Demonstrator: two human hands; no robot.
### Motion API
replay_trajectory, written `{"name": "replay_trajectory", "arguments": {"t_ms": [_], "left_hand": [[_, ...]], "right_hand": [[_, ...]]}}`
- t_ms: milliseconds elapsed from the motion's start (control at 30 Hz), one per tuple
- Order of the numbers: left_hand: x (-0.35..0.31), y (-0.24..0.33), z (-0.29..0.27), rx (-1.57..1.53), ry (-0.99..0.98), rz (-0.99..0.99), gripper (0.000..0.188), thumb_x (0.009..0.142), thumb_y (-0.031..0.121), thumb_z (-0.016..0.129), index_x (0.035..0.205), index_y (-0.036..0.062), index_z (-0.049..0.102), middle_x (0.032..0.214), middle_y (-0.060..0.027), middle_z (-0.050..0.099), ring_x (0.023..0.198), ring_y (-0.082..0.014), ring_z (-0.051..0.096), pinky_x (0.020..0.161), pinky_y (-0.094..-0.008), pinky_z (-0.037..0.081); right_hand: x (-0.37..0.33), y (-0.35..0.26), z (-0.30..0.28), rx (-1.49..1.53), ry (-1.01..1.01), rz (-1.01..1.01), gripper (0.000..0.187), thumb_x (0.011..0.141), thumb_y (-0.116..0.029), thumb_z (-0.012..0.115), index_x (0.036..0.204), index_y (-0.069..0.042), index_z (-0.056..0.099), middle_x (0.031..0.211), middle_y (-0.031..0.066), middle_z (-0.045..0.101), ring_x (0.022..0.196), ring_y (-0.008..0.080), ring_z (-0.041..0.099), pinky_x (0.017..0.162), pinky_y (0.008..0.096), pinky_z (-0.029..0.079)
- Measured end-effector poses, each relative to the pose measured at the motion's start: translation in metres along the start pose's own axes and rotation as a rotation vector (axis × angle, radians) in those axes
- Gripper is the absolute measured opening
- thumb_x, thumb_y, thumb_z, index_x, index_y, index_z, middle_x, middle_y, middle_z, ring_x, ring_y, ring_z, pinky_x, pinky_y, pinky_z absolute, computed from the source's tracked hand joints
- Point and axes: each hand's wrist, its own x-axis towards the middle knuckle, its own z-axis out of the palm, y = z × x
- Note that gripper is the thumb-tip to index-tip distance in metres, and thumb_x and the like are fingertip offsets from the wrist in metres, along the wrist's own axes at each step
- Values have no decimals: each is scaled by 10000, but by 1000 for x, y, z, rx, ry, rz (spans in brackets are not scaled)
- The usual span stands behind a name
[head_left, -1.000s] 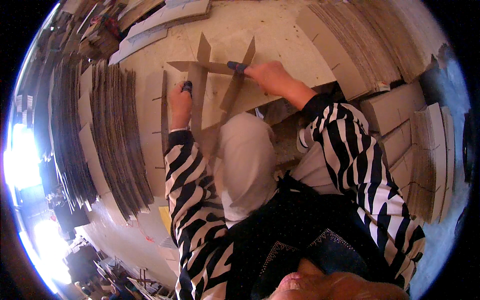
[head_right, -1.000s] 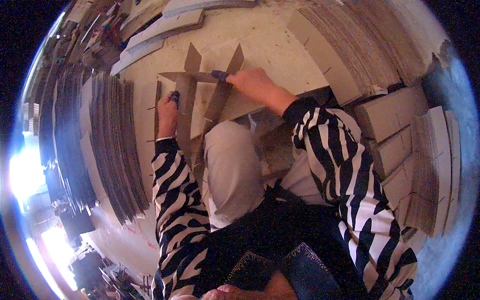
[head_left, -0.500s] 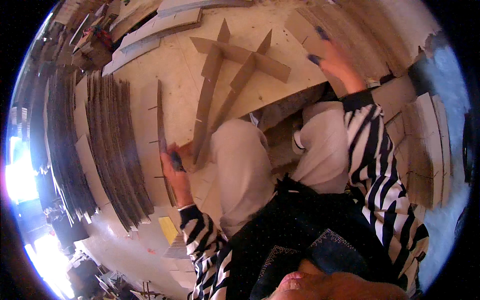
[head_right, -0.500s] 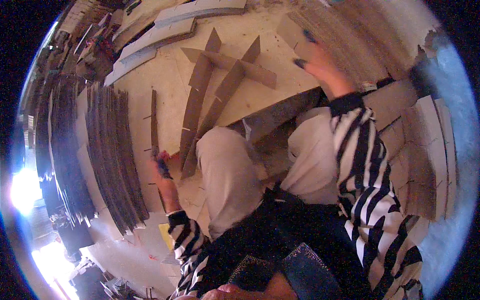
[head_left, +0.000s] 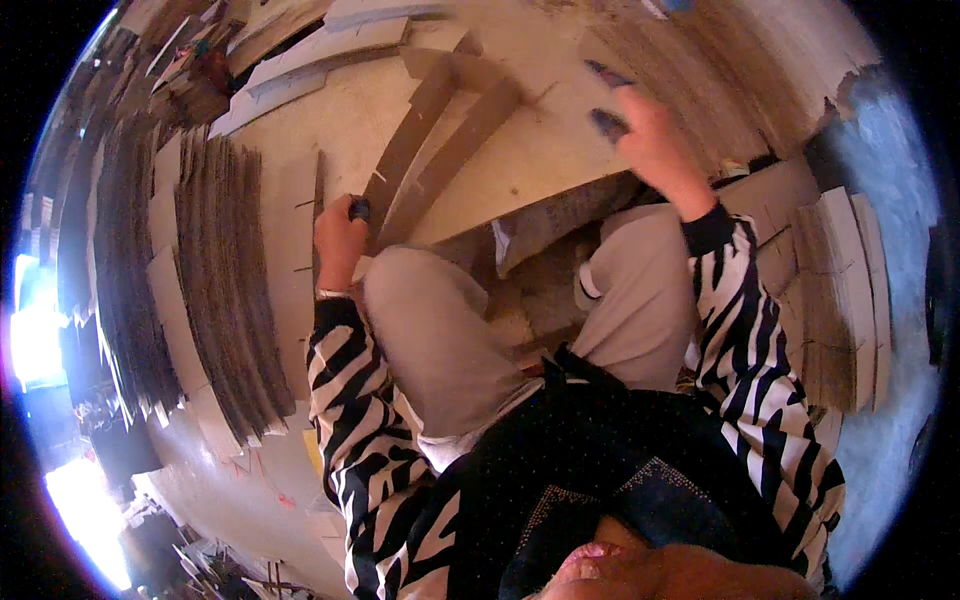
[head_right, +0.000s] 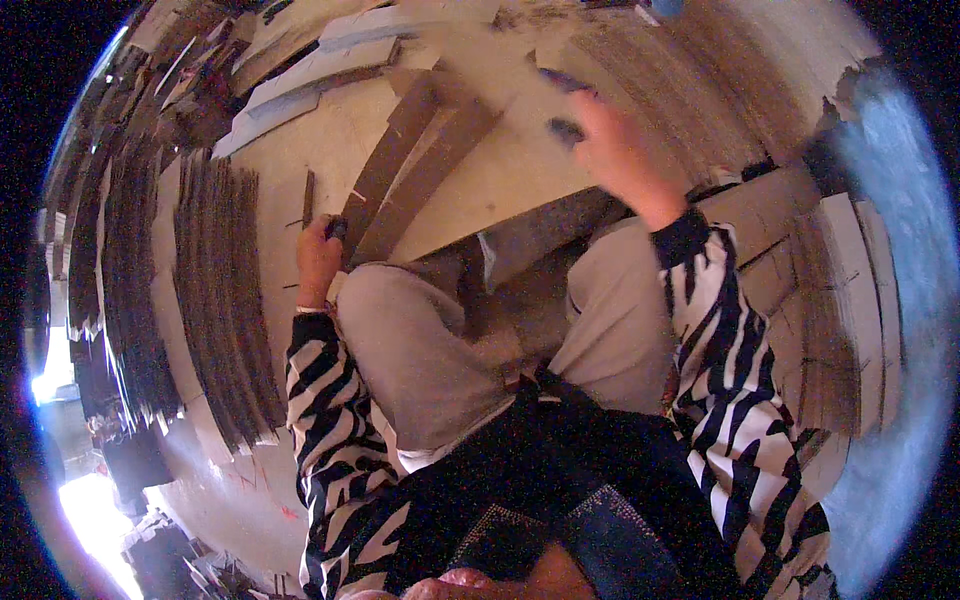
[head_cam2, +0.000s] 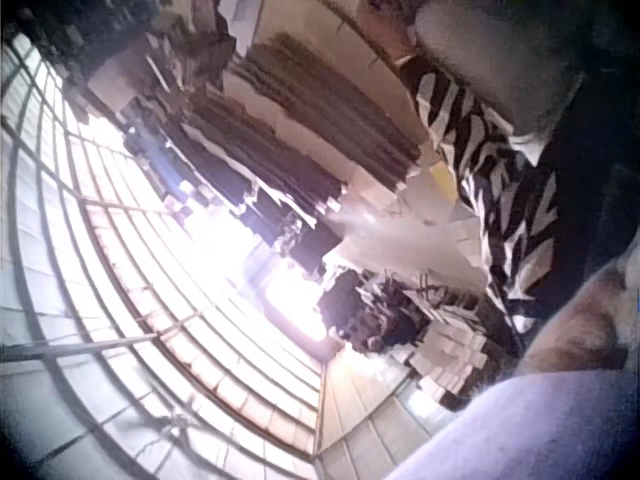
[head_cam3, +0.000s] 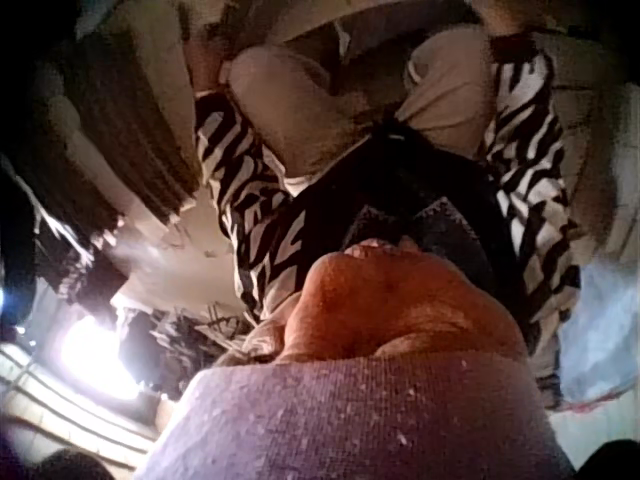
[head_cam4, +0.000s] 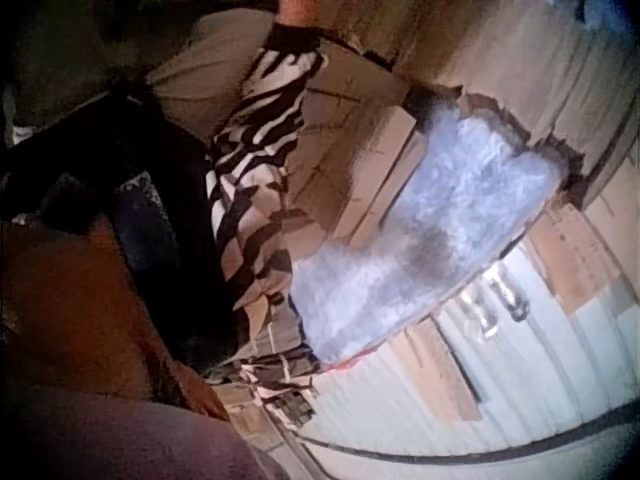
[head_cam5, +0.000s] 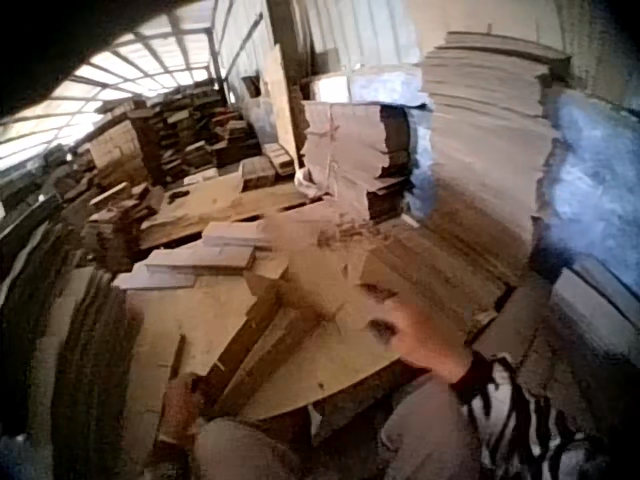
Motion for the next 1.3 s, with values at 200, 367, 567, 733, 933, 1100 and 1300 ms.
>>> {"name": "replay_trajectory", "arguments": {"t_ms": [200, 367, 567, 733, 933, 1100, 1300], "left_hand": [[8, -7, -9, 149, -170, -62, 285, 746, 142, 581, 1021, 80, 624, 964, -209, 649, 919, -402, 610, 772, -489, 490], [20, -18, 7, 264, -169, -33, 269, 747, 169, 571, 998, 100, 636, 946, -196, 652, 908, -397, 615, 765, -493, 498], [52, -12, 15, 216, -102, 43, 238, 762, 168, 553, 960, 106, 669, 954, -179, 661, 915, -388, 620, 766, -482, 509], [46, -23, 2, 249, -77, -90, 251, 767, 206, 572, 973, 96, 665, 959, -162, 670, 927, -371, 627, 767, -480, 509], [32, -3, -8, 289, 168, -77, 309, 738, 228, 618, 1007, 80, 648, 1016, -160, 661, 936, -366, 625, 774, -474, 506], [22, 48, -12, -13, 72, 143, 326, 732, 179, 628, 1040, 75, 648, 984, -192, 651, 933, -361, 623, 766, -464, 505], [12, 53, 34, 17, -236, 349, 318, 742, 132, 590, 1045, 69, 663, 876, -217, 649, 877, -391, 622, 781, -484, 499]], "right_hand": [[14, -78, 109, 312, -349, -79, 343, 778, -105, 616, 1087, 1, 508, 897, 261, 584, 862, 463, 538, 711, 479, 438], [20, -96, 113, 154, -426, -30, 347, 779, -109, 611, 1092, -13, 495, 845, 248, 587, 813, 453, 546, 676, 515, 415], [29, -101, 72, -53, -370, -100, 382, 755, -70, 590, 1129, -44, 520, 797, 225, 597, 784, 435, 565, 654, 515, 431], [38, -127, 110, -83, -410, -225, 380, 718, -56, 598, 1094, -55, 544, 784, 202, 610, 796, 417, 589, 655, 524, 449], [46, -130, 126, -117, -526, -341, 353, 721, -51, 583, 1071, -67, 549, 816, 183, 628, 797, 406, 601, 650, 522, 456], [27, -110, 113, -184, -588, -181, 272, 730, -72, 607, 999, -75, 568, 821, 163, 636, 818, 390, 620, 654, 506, 474], [35, -109, 105, -237, -544, -268, 310, 722, -65, 609, 1029, -90, 568, 807, 154, 631, 808, 377, 617, 645, 505, 467]]}}
